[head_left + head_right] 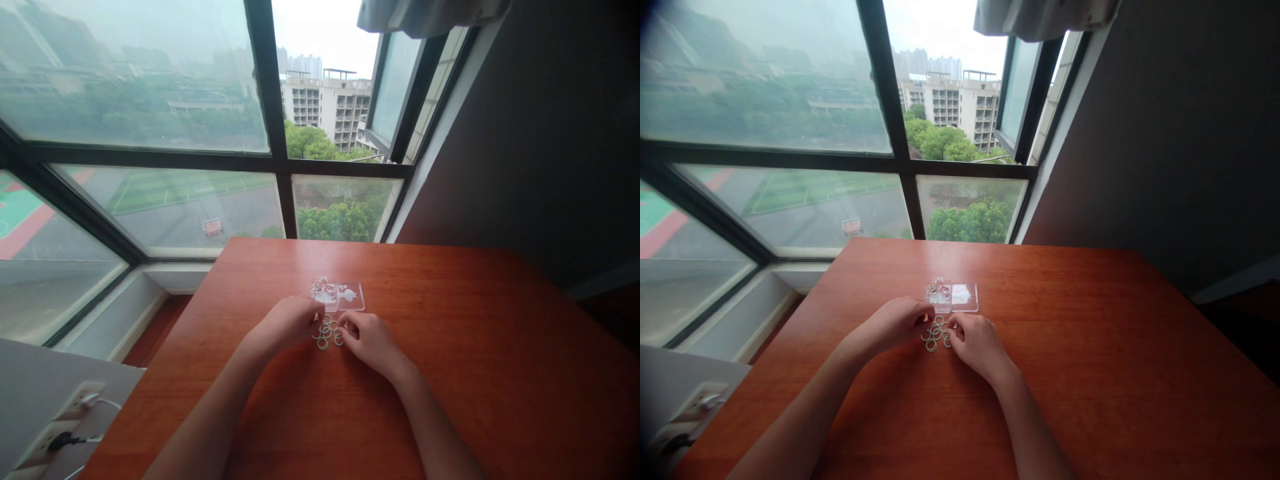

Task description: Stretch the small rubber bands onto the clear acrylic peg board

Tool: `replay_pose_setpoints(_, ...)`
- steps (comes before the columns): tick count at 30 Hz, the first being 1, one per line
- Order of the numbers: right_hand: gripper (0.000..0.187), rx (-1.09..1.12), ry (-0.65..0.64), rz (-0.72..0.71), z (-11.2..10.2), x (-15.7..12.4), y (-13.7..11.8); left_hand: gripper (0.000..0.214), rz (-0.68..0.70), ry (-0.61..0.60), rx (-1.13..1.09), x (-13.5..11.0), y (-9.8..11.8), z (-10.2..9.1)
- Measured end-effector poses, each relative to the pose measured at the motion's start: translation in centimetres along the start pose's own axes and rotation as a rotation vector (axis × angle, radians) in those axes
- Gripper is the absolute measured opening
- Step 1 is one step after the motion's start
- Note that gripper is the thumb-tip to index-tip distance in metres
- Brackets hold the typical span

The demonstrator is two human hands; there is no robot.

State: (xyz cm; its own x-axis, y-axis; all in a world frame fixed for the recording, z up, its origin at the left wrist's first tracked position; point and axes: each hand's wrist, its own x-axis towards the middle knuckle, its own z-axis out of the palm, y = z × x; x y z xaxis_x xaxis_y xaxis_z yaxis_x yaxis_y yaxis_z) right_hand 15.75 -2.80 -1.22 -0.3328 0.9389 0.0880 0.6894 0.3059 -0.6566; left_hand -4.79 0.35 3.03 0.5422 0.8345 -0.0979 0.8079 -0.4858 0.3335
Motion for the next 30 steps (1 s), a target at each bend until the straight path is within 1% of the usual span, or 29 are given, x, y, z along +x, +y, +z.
replay_pose_setpoints(5, 0.011, 0.089, 0.1, -0.024, 0.1, 0.2, -0.2, 0.017, 0.123, 0.066, -0.164, 0.3, 1.2, 0.0)
replay_pose_setpoints(9, 0.013, 0.133, 0.14, -0.032, 0.1, 0.3, -0.3, 0.012, 0.165, 0.101, -0.215, 0.5, 1.4, 0.2)
replay_pose_setpoints(12, 0.014, 0.135, 0.161, -0.026, 0.0, 0.3, -0.1, 0.011, 0.139, 0.146, -0.231, 0.6, 0.7, 0.0)
replay_pose_setpoints(16, 0.013, 0.088, 0.16, -0.008, -0.1, 0.3, 0.2, 0.013, 0.04, 0.292, -0.194, 0.7, -0.9, -0.2)
replay_pose_setpoints(18, 0.013, 0.063, 0.137, -0.003, -0.1, 0.3, 0.2, 0.014, -0.002, 0.328, -0.177, 0.9, -1.6, -0.1)
replay_pose_setpoints(21, 0.012, 0.027, 0.096, 0.003, -0.2, 0.2, 0.2, 0.015, -0.028, 0.307, -0.163, 1.1, -2.1, 0.4)
replay_pose_setpoints(25, 0.012, -0.003, 0.046, 0.022, -0.4, 0.2, 0.1, 0.015, -0.047, 0.286, -0.135, 1.2, -2.2, 0.8)
replay_pose_setpoints(30, 0.012, -0.001, 0.015, 0.026, -0.5, 0.1, 0.0, 0.015, -0.066, 0.281, -0.105, 1.1, -2.3, 0.7)
